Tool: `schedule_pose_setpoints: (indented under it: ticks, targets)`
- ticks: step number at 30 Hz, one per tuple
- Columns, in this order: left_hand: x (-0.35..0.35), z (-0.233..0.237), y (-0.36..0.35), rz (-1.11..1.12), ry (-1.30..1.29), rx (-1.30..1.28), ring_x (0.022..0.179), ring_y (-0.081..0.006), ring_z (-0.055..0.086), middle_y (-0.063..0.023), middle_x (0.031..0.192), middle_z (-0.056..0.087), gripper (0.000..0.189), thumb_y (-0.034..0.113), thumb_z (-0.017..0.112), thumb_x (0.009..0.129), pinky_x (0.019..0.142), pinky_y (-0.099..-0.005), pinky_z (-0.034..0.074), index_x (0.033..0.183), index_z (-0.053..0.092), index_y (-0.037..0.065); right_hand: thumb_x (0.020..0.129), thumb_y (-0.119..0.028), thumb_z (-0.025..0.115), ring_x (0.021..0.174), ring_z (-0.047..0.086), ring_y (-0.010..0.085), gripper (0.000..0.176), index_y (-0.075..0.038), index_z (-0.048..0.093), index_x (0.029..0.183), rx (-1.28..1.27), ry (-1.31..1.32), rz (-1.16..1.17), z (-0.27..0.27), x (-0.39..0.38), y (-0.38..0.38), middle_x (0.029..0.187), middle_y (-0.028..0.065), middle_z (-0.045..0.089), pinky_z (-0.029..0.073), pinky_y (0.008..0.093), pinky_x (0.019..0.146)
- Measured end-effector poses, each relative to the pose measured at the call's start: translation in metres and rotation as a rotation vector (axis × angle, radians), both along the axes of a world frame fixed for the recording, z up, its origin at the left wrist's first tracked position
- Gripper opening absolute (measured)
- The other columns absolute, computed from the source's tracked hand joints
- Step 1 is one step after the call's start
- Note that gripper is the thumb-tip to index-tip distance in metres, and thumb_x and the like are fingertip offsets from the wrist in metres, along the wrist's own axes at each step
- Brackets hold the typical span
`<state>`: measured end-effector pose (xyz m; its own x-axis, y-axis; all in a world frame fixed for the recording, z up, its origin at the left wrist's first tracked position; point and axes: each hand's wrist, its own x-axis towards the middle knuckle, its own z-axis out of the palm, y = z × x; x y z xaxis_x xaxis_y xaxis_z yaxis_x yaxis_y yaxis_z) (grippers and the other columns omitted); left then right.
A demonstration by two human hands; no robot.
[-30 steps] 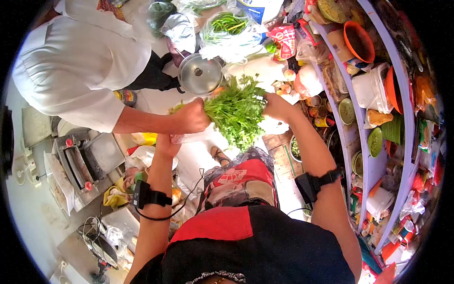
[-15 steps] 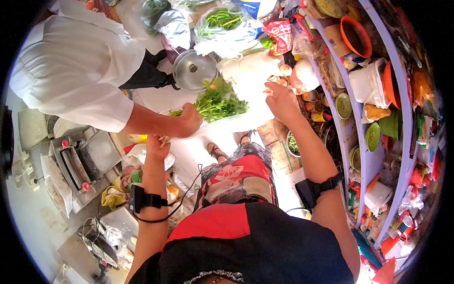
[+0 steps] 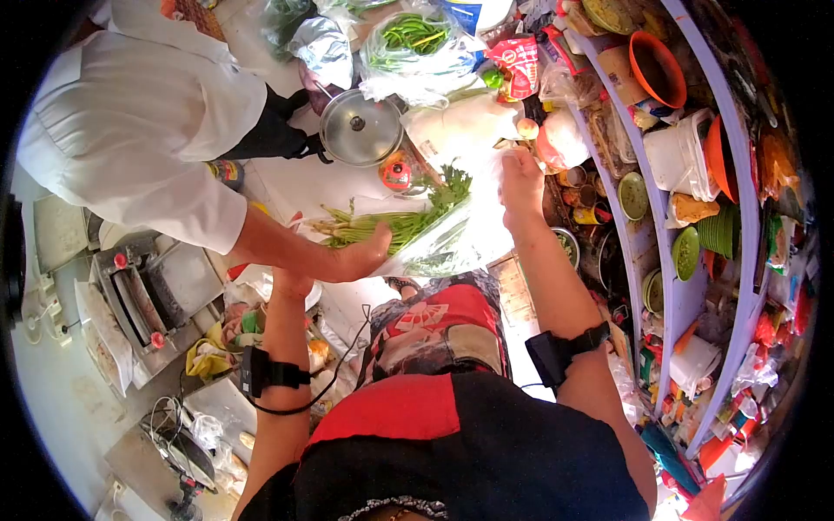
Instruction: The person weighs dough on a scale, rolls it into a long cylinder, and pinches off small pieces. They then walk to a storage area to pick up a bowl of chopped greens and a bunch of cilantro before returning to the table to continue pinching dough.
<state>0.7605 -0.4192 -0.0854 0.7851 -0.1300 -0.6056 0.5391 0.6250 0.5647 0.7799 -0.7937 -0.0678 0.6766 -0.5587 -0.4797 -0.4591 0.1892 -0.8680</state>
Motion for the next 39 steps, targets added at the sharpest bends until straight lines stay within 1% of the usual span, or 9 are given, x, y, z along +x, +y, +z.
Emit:
schedule_pose_setpoints:
  ticks: [2,5,7,11,17,20,26,31,39]
  targets:
    - [-0.003,-0.003,0.0,-0.027,-0.052,0.069,0.114,-0.0203,0.045,-0.0087,0.124,0.045,0.053,0.031,0.047,0.091,0.097,-0.0368,0.037,0.134,0.029,0.005,0.085,-0.012,0.05,0.059,0.051,0.0119,0.008,-0.006,0.054,0.086,0.125,-0.079,-0.094,-0.002,-0.004,-0.002,0.068,0.0015,0.052,0.042,0.0267,0.054]
    - [-0.005,0.006,-0.009,0.05,-0.056,0.217,0.094,-0.0144,0.053,-0.0055,0.106,0.053,0.044,0.031,0.046,0.091,0.082,-0.03,0.044,0.127,0.039,0.006,0.086,-0.008,0.047,0.062,0.052,0.0123,0.005,-0.006,0.05,0.089,0.276,-0.248,-0.205,0.002,-0.01,-0.001,0.072,0.0027,0.054,0.044,0.0272,0.057]
    - [-0.009,-0.027,0.021,-0.02,-0.068,0.091,0.089,-0.0117,0.052,-0.0013,0.105,0.054,0.044,0.032,0.048,0.091,0.075,-0.027,0.043,0.127,0.04,0.009,0.087,-0.006,0.045,0.063,0.053,0.0121,0.005,-0.006,0.048,0.091,0.343,-0.275,-0.329,0.02,-0.014,0.01,0.075,0.0031,0.054,0.046,0.0274,0.059]
    - [-0.008,-0.021,0.025,-0.037,-0.076,0.099,0.067,-0.006,0.045,0.0053,0.086,0.053,0.035,0.032,0.049,0.09,0.058,-0.0205,0.036,0.12,0.047,0.013,0.089,-0.005,0.045,0.064,0.051,0.0095,0.003,-0.007,0.047,0.091,0.472,-0.397,-0.199,0.011,-0.031,0.005,0.075,0.0012,0.052,0.046,0.0246,0.062]
    - [-0.016,-0.024,0.03,0.092,0.029,0.152,0.055,-0.0061,0.039,0.0061,0.065,0.043,0.018,0.031,0.047,0.092,0.051,-0.0207,0.034,0.091,0.052,0.013,0.09,-0.006,0.048,0.056,0.041,0.0044,0.007,-0.008,0.049,0.084,0.358,-0.404,-0.092,0.037,-0.032,0.017,0.066,-0.0025,0.048,0.034,0.0173,0.052]
    - [-0.023,-0.033,0.032,0.123,0.058,0.212,0.052,-0.0064,0.037,0.0061,0.059,0.04,0.022,0.033,0.045,0.093,0.051,-0.0207,0.033,0.084,0.05,0.013,0.088,-0.008,0.045,0.064,0.046,0.0063,0.007,-0.006,0.051,0.089,0.238,-0.389,0.019,0.042,-0.04,0.014,0.074,-0.0013,0.049,0.037,0.0204,0.058]
    - [-0.035,-0.012,0.0,0.192,0.155,0.359,0.05,-0.0073,0.036,0.0034,0.057,0.038,0.027,0.034,0.046,0.093,0.046,-0.0226,0.03,0.081,0.052,0.011,0.087,-0.004,0.049,0.057,0.04,0.0043,0.006,-0.004,0.054,0.083,0.069,-0.288,0.18,0.052,-0.059,0.002,0.064,-0.0028,0.048,0.033,0.0186,0.053]
    - [-0.057,-0.033,-0.009,0.016,0.209,0.524,0.046,-0.0079,0.033,0.0016,0.054,0.037,0.032,0.035,0.045,0.093,0.043,-0.023,0.027,0.079,0.052,0.006,0.087,-0.008,0.051,0.062,0.046,0.0065,0.008,-0.003,0.053,0.082,-0.009,-0.235,0.145,0.007,-0.052,-0.018,0.066,-0.0004,0.051,0.037,0.0206,0.059]
    - [0.022,-0.059,-0.101,-0.065,0.164,0.605,0.046,-0.0056,0.031,0.0021,0.064,0.041,0.028,0.032,0.047,0.092,0.042,-0.0208,0.028,0.072,0.044,0.013,0.087,-0.011,0.051,0.065,0.048,0.0068,0.009,-0.007,0.052,0.078,-0.036,-0.23,0.166,-0.044,0.059,-0.089,0.068,-0.001,0.053,0.039,0.0213,0.062]
